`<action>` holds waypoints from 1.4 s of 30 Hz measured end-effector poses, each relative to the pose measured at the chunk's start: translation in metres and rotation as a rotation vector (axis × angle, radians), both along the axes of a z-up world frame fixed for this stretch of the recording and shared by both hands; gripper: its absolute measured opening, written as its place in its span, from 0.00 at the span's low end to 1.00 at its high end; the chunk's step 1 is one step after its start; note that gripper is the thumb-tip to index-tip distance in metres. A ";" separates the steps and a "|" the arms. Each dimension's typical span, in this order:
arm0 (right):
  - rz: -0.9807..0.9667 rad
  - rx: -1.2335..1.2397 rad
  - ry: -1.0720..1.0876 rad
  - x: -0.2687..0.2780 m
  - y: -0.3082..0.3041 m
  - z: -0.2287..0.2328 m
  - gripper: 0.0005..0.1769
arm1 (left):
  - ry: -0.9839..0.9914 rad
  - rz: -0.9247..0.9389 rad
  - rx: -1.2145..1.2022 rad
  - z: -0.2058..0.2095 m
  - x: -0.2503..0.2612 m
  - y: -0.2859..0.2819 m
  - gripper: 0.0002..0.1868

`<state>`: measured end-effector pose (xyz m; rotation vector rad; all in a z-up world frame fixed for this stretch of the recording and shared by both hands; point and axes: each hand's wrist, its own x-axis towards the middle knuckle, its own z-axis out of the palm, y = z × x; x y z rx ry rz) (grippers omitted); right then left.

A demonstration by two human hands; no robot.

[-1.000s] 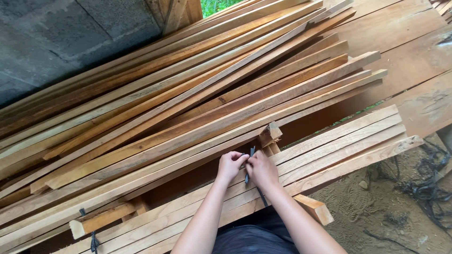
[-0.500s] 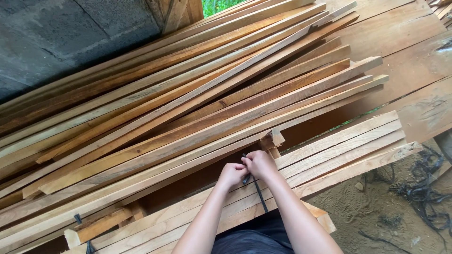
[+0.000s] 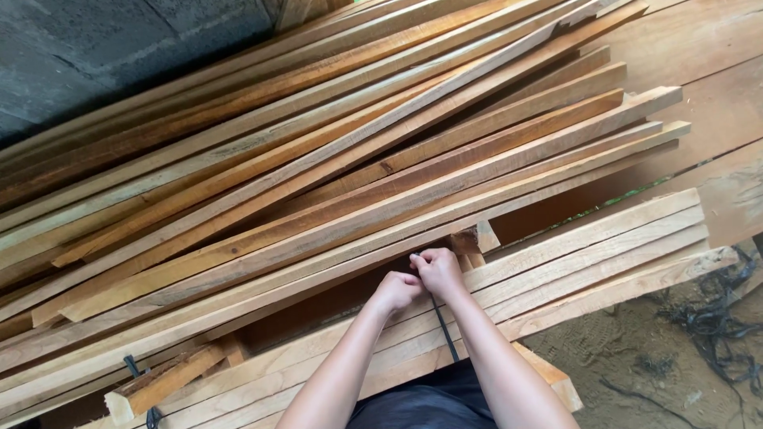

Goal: Sorting thin wooden planks and bundling them together using black ties and a tightening tool.

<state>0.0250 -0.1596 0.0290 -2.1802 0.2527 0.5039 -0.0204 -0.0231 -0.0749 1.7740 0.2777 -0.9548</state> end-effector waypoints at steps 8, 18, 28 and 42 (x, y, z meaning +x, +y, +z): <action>-0.049 0.083 -0.005 0.006 -0.004 -0.015 0.15 | -0.047 0.059 -0.033 0.018 0.001 -0.001 0.12; 0.058 -0.028 0.159 0.001 -0.015 0.037 0.21 | -0.007 0.134 -0.201 0.058 0.004 0.010 0.13; 0.127 -0.062 0.071 -0.004 -0.010 0.013 0.15 | -0.083 0.082 -0.011 0.037 0.000 0.006 0.10; 0.045 -0.265 -0.499 -0.034 0.009 0.041 0.22 | -0.676 0.008 0.326 0.126 -0.033 0.012 0.16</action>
